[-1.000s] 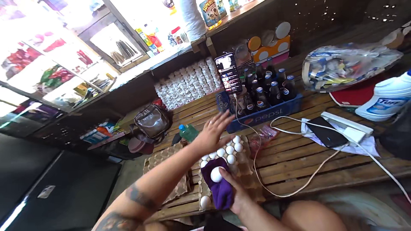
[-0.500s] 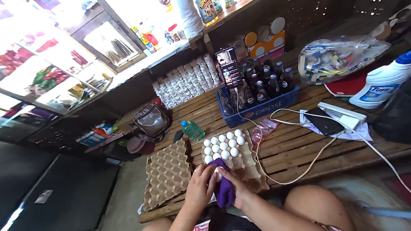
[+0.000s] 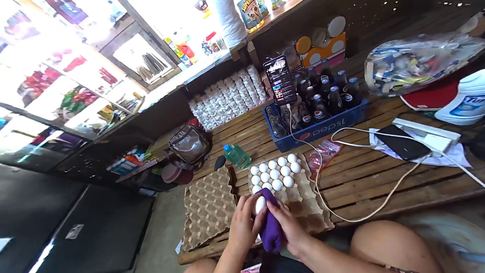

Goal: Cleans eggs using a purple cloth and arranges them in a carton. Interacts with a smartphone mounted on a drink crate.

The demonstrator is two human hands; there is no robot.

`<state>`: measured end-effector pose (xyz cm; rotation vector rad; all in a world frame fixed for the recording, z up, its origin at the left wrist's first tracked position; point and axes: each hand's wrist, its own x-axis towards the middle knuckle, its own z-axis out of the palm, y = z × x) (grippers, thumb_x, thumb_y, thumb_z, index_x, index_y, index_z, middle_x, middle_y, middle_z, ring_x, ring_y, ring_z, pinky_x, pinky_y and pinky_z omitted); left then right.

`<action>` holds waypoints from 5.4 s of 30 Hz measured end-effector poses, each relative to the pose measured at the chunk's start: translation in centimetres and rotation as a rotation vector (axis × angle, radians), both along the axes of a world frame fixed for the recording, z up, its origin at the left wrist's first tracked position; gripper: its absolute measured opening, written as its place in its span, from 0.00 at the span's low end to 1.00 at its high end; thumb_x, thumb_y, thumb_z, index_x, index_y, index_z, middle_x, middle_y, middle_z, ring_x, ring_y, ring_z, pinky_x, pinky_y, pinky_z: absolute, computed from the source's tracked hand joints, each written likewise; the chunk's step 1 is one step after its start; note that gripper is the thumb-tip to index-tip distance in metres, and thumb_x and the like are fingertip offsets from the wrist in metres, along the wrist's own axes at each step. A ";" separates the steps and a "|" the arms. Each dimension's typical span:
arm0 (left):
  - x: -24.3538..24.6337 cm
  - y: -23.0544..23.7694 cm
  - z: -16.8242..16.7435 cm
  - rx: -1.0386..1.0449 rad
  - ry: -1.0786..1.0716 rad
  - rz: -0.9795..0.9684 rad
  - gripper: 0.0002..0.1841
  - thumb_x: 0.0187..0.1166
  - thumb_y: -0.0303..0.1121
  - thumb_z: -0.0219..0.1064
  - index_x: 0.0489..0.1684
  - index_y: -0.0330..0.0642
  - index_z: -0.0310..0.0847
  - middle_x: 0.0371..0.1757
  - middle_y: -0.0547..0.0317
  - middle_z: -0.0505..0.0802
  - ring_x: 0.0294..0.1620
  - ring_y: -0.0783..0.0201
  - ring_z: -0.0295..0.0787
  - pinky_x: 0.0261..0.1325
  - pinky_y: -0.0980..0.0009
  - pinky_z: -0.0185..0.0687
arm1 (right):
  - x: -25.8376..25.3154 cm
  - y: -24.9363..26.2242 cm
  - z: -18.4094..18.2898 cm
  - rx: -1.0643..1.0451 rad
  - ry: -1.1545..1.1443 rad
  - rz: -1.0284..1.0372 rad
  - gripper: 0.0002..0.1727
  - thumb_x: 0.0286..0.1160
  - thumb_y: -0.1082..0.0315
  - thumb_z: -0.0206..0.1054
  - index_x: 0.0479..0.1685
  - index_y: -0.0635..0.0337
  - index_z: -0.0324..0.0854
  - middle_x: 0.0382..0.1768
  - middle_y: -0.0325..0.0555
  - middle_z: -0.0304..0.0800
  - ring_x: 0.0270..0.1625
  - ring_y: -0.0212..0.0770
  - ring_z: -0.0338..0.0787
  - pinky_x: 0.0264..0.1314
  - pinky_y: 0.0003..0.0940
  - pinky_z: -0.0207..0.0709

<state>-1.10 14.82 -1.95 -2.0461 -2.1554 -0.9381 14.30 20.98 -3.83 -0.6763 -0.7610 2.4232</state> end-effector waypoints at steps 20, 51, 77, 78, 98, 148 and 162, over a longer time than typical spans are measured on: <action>3.5 -0.5 -0.9 0.194 -0.814 -0.062 0.29 0.89 0.60 0.47 0.63 0.41 0.71 0.54 0.66 0.87 0.55 0.79 0.84 0.62 0.75 0.83 | -0.2 -0.3 -2.0 1.156 0.082 -0.419 0.22 0.85 0.51 0.63 0.72 0.47 0.76 0.79 0.53 0.71 0.83 0.41 0.70 0.83 0.40 0.70; 5.9 -0.5 -1.0 0.190 -0.782 -0.113 0.20 0.93 0.50 0.46 0.58 0.41 0.69 0.46 0.69 0.87 0.46 0.84 0.84 0.54 0.79 0.84 | 0.9 -0.1 -1.2 0.896 0.091 -0.415 0.17 0.85 0.54 0.62 0.62 0.54 0.82 0.72 0.44 0.78 0.77 0.27 0.73 0.80 0.27 0.69; 6.0 -1.4 -0.4 0.157 -0.463 -0.133 0.27 0.91 0.56 0.47 0.62 0.39 0.70 0.49 0.58 0.88 0.49 0.79 0.86 0.57 0.76 0.85 | 2.0 0.2 0.6 0.535 0.096 -0.213 0.26 0.89 0.54 0.53 0.75 0.65 0.67 0.65 0.39 0.82 0.66 0.20 0.82 0.72 0.23 0.76; 6.0 -1.5 -0.4 0.144 -0.401 -0.140 0.28 0.90 0.57 0.47 0.63 0.39 0.70 0.49 0.55 0.89 0.50 0.77 0.87 0.57 0.74 0.86 | 2.0 0.4 0.8 0.462 0.087 -0.172 0.28 0.88 0.52 0.52 0.77 0.63 0.65 0.67 0.40 0.81 0.67 0.23 0.81 0.73 0.25 0.76; 5.1 -0.9 -0.1 0.095 0.033 -0.154 0.27 0.87 0.55 0.51 0.54 0.38 0.83 0.39 0.52 0.91 0.39 0.62 0.91 0.44 0.64 0.89 | 1.1 1.3 -0.1 -0.039 0.070 -0.106 0.25 0.88 0.51 0.52 0.74 0.57 0.71 0.56 0.47 0.89 0.58 0.36 0.90 0.63 0.36 0.84; 1.7 0.3 0.5 0.100 0.037 -0.006 0.25 0.87 0.55 0.54 0.62 0.45 0.84 0.48 0.57 0.93 0.52 0.61 0.89 0.60 0.53 0.82 | 1.4 0.9 0.5 -0.305 0.229 0.052 0.17 0.80 0.58 0.54 0.58 0.56 0.78 0.45 0.49 0.92 0.49 0.41 0.93 0.54 0.41 0.88; 1.7 0.3 1.2 0.167 0.229 -0.036 0.25 0.84 0.59 0.55 0.56 0.52 0.89 0.45 0.62 0.95 0.52 0.64 0.91 0.67 0.56 0.79 | 1.3 1.4 0.5 -0.267 0.160 0.057 0.23 0.90 0.51 0.47 0.64 0.56 0.78 0.49 0.49 0.92 0.53 0.42 0.92 0.57 0.42 0.87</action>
